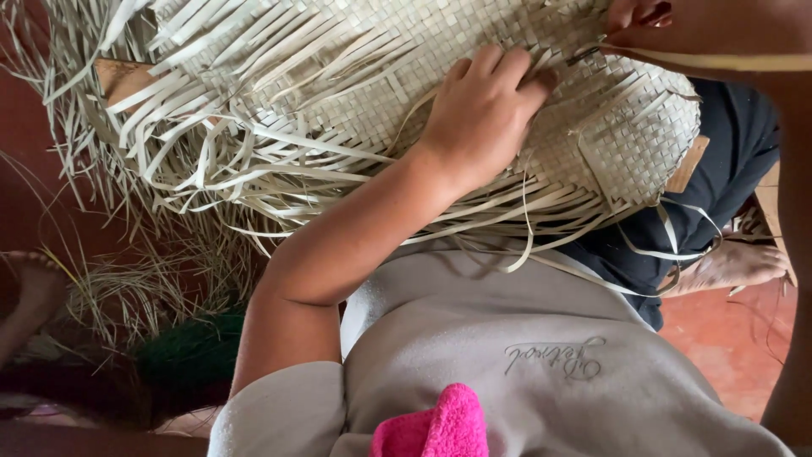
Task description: Weaving dried leaf strands into a mat or bag using a small metal tool to lift and tuck strands.
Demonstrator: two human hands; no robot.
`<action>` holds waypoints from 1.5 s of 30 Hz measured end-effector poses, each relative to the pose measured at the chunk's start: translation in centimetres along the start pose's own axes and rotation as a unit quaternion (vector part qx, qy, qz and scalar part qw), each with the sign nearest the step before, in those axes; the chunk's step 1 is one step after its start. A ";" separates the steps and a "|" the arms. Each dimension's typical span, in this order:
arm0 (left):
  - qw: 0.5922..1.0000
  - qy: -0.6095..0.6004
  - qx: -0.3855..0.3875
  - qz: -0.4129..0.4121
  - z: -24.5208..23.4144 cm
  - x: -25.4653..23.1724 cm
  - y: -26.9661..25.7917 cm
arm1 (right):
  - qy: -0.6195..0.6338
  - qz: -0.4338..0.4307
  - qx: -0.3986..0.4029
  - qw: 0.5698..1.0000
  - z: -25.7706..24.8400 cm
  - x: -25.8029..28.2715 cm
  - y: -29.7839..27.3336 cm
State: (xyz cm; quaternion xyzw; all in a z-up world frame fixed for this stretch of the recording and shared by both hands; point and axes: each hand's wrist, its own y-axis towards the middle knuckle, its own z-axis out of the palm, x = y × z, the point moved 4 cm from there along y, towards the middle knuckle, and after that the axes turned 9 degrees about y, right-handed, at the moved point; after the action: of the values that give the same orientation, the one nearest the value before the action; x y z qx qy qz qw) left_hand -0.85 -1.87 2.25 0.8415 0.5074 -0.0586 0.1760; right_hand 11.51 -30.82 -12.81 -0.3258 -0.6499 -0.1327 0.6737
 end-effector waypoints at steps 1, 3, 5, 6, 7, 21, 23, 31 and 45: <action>1.000 -0.003 0.005 0.001 0.1 0.0 0.0 | -0.020 0.040 -0.002 0.999 0.6 1.9 0.0; 1.000 -0.007 0.009 0.002 0.2 0.0 0.0 | -0.040 0.081 -0.003 0.996 1.5 4.7 0.3; 1.000 -0.005 -0.001 0.006 0.0 0.0 -0.1 | -0.086 0.147 -0.039 0.985 2.0 6.0 0.6; 1.000 -0.005 0.000 0.006 -0.2 0.0 0.0 | -0.085 0.147 -0.039 0.985 1.4 4.7 0.8; 1.000 -0.011 -0.006 0.008 -0.3 0.0 0.0 | -0.069 0.173 -0.043 0.982 0.7 3.2 1.0; 0.998 -0.038 -0.038 -0.016 -0.3 0.9 -0.9 | -0.431 0.030 -0.053 0.900 7.4 16.4 -0.8; 1.000 -0.010 -0.012 -0.020 0.0 1.1 -1.0 | -0.542 0.018 -0.056 0.838 7.7 16.0 -1.2; 1.000 -0.012 -0.006 -0.027 -0.1 0.9 -1.0 | -0.609 -0.053 -0.050 0.790 10.4 23.4 -1.2; 0.998 -0.037 -0.040 -0.018 -1.3 0.6 -0.9 | -0.741 -0.028 -0.055 0.668 11.3 23.9 -0.6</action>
State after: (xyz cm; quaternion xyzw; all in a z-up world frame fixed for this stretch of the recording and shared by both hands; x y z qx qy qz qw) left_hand -1.47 -0.54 3.06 0.8216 0.5177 -0.0726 0.2273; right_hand 5.08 -18.48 9.68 -0.3349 -0.9356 0.0982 -0.0530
